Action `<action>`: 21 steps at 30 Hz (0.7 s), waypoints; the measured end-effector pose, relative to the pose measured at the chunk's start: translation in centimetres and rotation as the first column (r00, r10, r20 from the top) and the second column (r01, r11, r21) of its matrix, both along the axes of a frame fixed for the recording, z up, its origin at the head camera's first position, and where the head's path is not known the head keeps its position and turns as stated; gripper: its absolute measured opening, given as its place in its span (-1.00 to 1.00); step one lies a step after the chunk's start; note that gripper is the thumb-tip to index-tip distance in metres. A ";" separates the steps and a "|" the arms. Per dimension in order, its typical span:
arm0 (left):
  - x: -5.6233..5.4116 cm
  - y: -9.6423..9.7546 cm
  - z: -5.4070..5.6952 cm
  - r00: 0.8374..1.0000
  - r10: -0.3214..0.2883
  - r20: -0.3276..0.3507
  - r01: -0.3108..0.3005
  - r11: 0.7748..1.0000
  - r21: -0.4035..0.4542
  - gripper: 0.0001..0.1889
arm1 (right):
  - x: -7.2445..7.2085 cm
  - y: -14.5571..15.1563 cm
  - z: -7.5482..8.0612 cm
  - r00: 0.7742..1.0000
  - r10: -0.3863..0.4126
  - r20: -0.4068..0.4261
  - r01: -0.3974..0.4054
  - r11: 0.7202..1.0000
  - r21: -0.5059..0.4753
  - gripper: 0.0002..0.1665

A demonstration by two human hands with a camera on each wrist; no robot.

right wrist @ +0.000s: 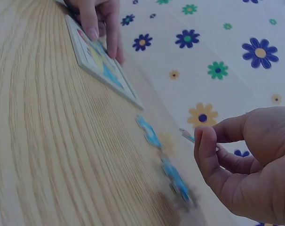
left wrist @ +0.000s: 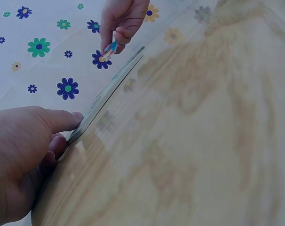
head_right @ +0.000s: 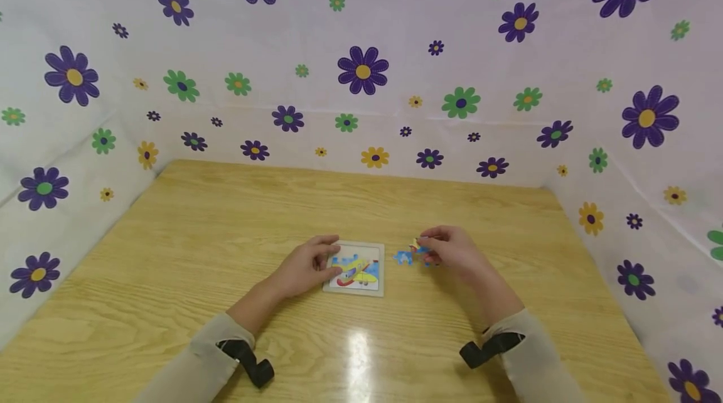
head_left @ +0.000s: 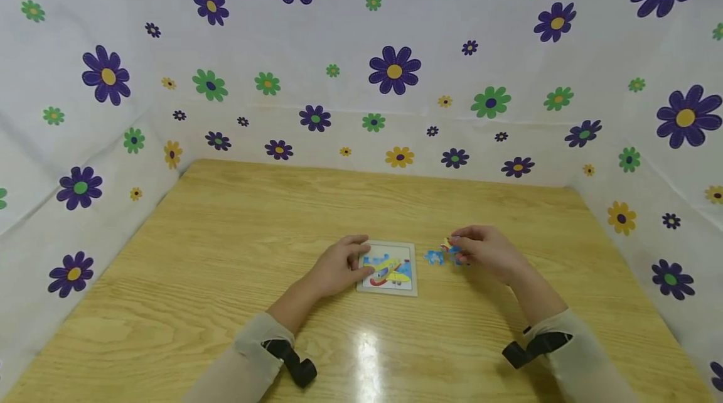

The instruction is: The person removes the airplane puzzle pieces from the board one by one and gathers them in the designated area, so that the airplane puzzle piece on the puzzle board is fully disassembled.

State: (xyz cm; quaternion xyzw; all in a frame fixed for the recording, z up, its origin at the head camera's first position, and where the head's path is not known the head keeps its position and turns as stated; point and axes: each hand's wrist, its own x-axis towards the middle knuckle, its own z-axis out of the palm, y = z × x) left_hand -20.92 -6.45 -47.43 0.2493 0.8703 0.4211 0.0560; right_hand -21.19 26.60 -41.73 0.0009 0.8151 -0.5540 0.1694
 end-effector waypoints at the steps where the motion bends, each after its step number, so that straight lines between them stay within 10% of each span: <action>1: 0.0 0.0 0.0 1.000 0.000 0.004 0.000 1.000 -0.001 -0.47 | 0.1 0.5 0.1 1.000 -0.004 -0.007 0.005 1.000 0.010 -0.49; 13: -0.1 -0.3 0.1 1.000 -0.006 0.007 0.006 1.000 0.021 -0.48 | 1.6 5.0 -0.5 0.998 -0.069 -0.001 0.069 0.986 0.152 -0.46; 21: -0.1 -0.1 -0.1 1.000 -0.008 0.014 0.008 1.000 0.011 -0.46 | 2.2 4.8 -0.9 0.987 -0.114 -0.110 0.146 0.922 0.359 -0.50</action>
